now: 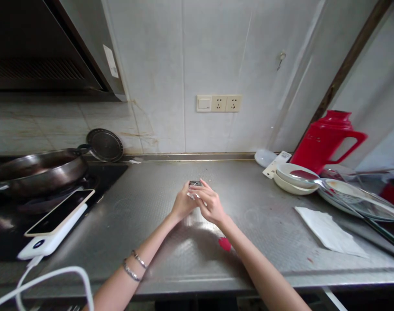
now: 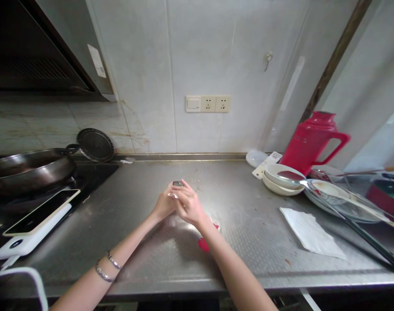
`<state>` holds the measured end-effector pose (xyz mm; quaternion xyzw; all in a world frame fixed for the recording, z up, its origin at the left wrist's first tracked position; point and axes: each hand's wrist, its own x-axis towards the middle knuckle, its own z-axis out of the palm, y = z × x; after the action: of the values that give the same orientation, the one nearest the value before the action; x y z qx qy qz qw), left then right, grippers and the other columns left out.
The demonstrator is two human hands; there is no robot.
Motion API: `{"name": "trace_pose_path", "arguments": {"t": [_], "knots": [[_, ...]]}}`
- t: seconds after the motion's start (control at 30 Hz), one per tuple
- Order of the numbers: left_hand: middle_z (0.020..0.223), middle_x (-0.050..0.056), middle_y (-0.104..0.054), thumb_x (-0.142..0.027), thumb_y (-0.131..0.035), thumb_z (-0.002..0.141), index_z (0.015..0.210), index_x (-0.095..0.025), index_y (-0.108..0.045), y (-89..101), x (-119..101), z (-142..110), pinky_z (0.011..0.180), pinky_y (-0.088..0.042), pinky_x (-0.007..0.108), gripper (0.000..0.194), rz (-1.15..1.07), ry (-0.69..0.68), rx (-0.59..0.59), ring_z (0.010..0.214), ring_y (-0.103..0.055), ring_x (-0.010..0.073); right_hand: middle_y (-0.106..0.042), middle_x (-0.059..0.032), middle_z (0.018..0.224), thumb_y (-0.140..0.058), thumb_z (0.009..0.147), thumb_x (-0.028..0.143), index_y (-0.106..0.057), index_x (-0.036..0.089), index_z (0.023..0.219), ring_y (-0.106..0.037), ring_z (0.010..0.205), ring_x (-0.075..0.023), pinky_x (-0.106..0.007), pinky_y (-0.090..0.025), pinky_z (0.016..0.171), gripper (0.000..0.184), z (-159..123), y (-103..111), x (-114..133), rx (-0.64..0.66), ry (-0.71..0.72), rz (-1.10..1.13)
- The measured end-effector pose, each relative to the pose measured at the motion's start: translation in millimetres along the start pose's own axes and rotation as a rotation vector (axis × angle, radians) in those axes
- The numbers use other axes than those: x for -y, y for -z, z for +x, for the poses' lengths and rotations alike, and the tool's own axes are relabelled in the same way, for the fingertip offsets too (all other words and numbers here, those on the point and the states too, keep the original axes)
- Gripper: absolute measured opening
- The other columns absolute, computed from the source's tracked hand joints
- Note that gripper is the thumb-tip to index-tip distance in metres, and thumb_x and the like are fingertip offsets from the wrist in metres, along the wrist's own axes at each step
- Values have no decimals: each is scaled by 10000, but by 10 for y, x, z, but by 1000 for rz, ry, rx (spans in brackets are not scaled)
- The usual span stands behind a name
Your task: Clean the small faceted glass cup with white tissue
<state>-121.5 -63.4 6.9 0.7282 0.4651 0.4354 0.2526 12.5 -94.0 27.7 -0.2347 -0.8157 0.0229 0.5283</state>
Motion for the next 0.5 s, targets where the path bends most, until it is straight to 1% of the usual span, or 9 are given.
{"name": "trace_pose_path", "arguments": {"t": [0.07,0.17,0.2,0.23,0.27,0.33,0.4,0.5], "knots": [[852,41,-691,-391,-734,658,1027,-166,-516,45,2,27,620,-479,258,483,-14,42,-16,738,-663,187,-738,-50,1030,-407,944,192,-683,247,1071,-658,1071,-208,-509,-377,1097,309,7,-5,23,-83,-74,86],[891,48,-700,-417,-770,620,1017,-164,-530,81,-22,48,653,-483,249,529,-68,61,-43,767,-663,181,-723,-42,1089,-439,954,275,-701,251,1054,-656,1076,-224,-495,-381,1092,282,24,14,-19,-343,-321,143],[907,52,-702,-408,-776,618,1028,-161,-533,82,-36,47,669,-486,248,537,-97,58,-41,778,-662,177,-718,-44,1104,-455,949,307,-704,247,1052,-645,1097,-235,-494,-387,1085,276,30,23,-50,-414,-409,142],[908,54,-704,-396,-782,614,1043,-155,-533,78,-52,41,674,-489,245,552,-125,55,-32,774,-661,172,-715,-48,1112,-471,942,337,-706,241,1049,-636,1112,-246,-489,-404,1068,276,35,29,-84,-454,-484,141],[891,51,-705,-386,-787,609,1056,-150,-532,72,-68,31,668,-491,242,566,-149,54,-13,755,-659,166,-713,-52,1114,-481,935,362,-709,233,1041,-634,1112,-255,-481,-432,1040,283,39,33,-119,-465,-542,144],[843,37,-703,-378,-795,602,1074,-142,-536,56,-99,4,645,-491,234,588,-170,45,33,713,-652,156,-718,-64,1101,-489,925,395,-716,215,1015,-656,1067,-260,-449,-491,967,303,43,31,-176,-422,-605,169],[845,32,-704,-380,-797,600,1111,-143,-541,44,-128,-24,647,-492,231,618,-169,24,64,719,-653,157,-725,-70,1082,-486,923,405,-723,205,985,-676,1016,-253,-412,-524,911,316,39,24,-204,-351,-618,204],[906,43,-713,-381,-796,601,1157,-153,-549,40,-160,-51,692,-496,238,650,-139,-4,59,777,-662,169,-725,-62,1084,-473,929,398,-727,217,980,-671,1033,-251,-391,-528,901,316,21,23,-204,-255,-592,210]]}}
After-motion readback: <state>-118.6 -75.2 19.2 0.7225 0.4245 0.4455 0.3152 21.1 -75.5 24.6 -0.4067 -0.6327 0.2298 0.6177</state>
